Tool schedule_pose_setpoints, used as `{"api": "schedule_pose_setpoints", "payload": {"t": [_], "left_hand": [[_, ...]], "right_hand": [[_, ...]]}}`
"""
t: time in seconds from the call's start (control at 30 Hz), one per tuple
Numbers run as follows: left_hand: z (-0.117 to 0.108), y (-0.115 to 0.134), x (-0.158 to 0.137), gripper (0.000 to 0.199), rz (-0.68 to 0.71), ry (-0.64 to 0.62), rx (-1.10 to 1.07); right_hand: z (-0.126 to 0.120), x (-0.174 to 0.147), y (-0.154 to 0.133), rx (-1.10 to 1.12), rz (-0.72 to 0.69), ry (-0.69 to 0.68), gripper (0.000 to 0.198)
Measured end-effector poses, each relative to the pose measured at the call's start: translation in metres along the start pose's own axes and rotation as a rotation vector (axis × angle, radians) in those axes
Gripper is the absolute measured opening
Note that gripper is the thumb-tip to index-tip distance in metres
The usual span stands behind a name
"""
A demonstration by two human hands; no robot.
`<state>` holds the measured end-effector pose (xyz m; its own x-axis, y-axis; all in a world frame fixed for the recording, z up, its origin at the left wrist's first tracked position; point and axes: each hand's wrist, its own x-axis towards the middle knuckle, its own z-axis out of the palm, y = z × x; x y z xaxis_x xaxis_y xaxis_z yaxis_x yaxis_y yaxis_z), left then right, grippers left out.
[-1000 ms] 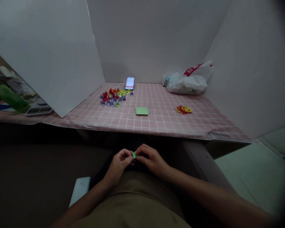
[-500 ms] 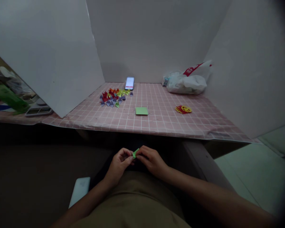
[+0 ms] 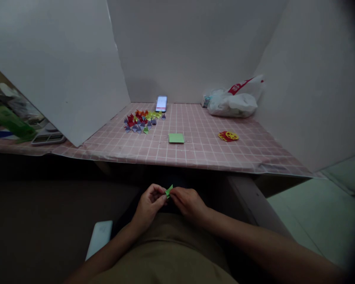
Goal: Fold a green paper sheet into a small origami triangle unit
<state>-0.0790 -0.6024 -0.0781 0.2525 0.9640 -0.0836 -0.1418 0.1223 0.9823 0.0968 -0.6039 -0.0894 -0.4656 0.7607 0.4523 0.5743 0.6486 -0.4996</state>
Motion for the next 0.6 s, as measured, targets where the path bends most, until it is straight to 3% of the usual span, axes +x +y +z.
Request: {"api": "schedule_pose_setpoints", "payload": {"t": [0.23,0.6], "left_hand": [[0.0039,0.0028,-0.0029,0.021,0.013,0.017,0.051],[0.0060,-0.0010,-0.0013,0.032,-0.057,0.015,-0.109]], "right_hand": [[-0.0004,0.0003,-0.0013,0.004,0.038,0.003,0.017],[0.0005,0.0001,-0.0029,0.033,0.044,0.019,0.016]]}}
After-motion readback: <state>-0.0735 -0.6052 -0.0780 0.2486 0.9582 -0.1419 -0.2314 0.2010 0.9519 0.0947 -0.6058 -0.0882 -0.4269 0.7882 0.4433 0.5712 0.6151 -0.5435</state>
